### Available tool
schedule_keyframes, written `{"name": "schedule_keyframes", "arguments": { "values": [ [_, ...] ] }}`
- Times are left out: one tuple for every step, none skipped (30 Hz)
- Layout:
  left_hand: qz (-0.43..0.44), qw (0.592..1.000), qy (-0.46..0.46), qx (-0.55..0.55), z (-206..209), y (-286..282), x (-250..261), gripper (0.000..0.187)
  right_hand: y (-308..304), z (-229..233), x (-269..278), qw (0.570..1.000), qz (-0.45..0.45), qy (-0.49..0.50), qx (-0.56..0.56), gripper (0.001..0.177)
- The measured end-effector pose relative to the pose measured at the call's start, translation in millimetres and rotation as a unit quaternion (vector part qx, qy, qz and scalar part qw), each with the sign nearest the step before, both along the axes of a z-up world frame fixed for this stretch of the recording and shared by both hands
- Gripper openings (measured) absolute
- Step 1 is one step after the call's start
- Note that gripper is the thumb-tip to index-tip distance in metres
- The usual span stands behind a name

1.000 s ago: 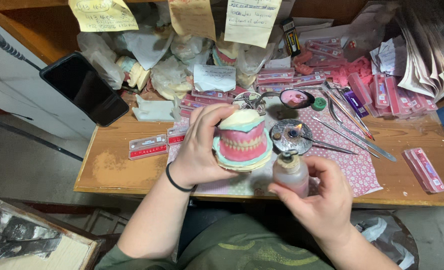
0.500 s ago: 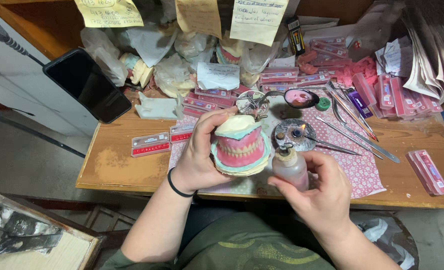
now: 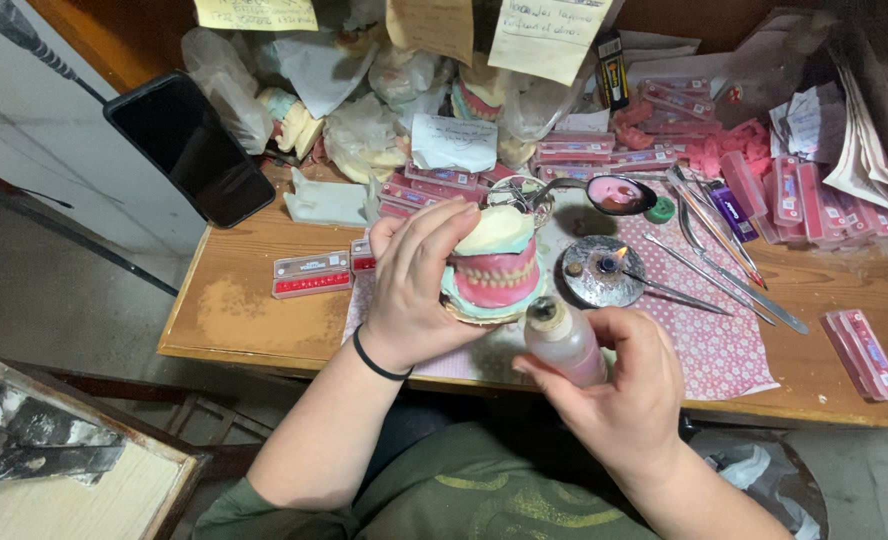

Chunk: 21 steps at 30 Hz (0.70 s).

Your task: The person holds a set of dentures mounted on an articulator and uses a metal tool to scrape and smooth the pink gum area. They repeatedly dip the tool into a small flame to heat it, then continue scraping the denture surface. The person also briefly sprays the denture with a liquid from a bottle before resuming scraping.

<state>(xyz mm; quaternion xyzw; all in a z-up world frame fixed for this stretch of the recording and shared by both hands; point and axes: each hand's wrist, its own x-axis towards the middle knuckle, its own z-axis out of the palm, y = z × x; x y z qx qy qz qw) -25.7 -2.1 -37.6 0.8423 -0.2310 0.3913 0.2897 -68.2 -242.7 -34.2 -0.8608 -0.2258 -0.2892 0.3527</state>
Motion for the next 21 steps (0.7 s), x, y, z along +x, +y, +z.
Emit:
{"name": "schedule_keyframes", "arguments": {
  "values": [
    [0.002,1.0,-0.001,-0.001,0,0,0,0.093,-2,-4,1,1.0,0.002,-0.001,-0.001,0.065],
    [0.011,1.0,-0.004,0.0,0,-1,0,0.093,-4,-8,3,1.0,-0.019,0.003,-0.007,0.067],
    [0.02,1.0,-0.008,0.002,0,-1,0,0.092,-6,-12,4,0.999,-0.04,0.007,-0.014,0.07],
    [0.022,1.0,-0.008,0.0,0,-1,0,0.092,-7,-13,4,0.999,-0.038,0.007,-0.015,0.07],
    [0.02,1.0,-0.001,-0.005,-1,0,0,0.094,-8,-13,5,0.999,-0.043,0.017,-0.01,0.071],
    [0.017,1.0,0.008,-0.01,-1,0,-1,0.095,-9,-13,5,0.998,-0.049,0.029,-0.005,0.072],
    [0.018,1.0,0.008,-0.011,1,-1,0,0.095,-8,-10,5,0.998,-0.048,0.029,-0.007,0.072],
    [0.011,1.0,-0.001,-0.017,3,-2,0,0.091,-7,-7,5,0.999,-0.043,0.026,-0.002,0.071],
    [0.003,1.0,-0.01,-0.023,5,-4,0,0.087,-6,-4,5,0.999,-0.038,0.024,0.003,0.071],
    [0.004,1.0,-0.011,-0.023,6,-3,-1,0.087,-5,-2,6,0.999,-0.037,0.023,0.002,0.071],
    [0.004,1.0,-0.002,-0.014,7,-3,-2,0.085,-4,0,7,0.999,-0.038,0.013,-0.006,0.072],
    [0.004,1.0,0.006,-0.005,9,-3,-3,0.083,-2,2,8,0.999,-0.04,0.002,-0.015,0.074],
    [0.005,1.0,0.005,-0.005,8,-2,-3,0.083,-1,3,9,0.999,-0.039,0.001,-0.015,0.074],
    [0.009,1.0,0.011,0.01,8,-2,-3,0.085,1,5,10,0.999,-0.044,-0.004,-0.018,0.073],
    [0.014,0.999,0.017,0.026,7,-1,-3,0.088,2,6,11,0.999,-0.049,-0.009,-0.021,0.072],
    [0.015,0.999,0.017,0.025,7,-1,-4,0.088,2,7,12,0.999,-0.048,-0.009,-0.021,0.072],
    [0.019,0.999,0.016,0.031,8,-1,-4,0.089,2,8,13,0.998,-0.055,-0.005,-0.023,0.072],
    [0.023,0.999,0.014,0.036,8,-1,-4,0.091,3,8,15,0.998,-0.062,-0.001,-0.024,0.071],
    [0.023,0.999,0.014,0.037,7,-1,-3,0.091,1,7,15,0.998,-0.062,-0.001,-0.023,0.071],
    [0.024,0.999,0.018,0.038,6,0,-2,0.092,-1,6,15,0.997,-0.072,0.004,-0.021,0.071],
    [0.024,0.999,0.021,0.04,5,0,-2,0.094,-4,5,15,0.996,-0.082,0.009,-0.019,0.071]
  ]
}}
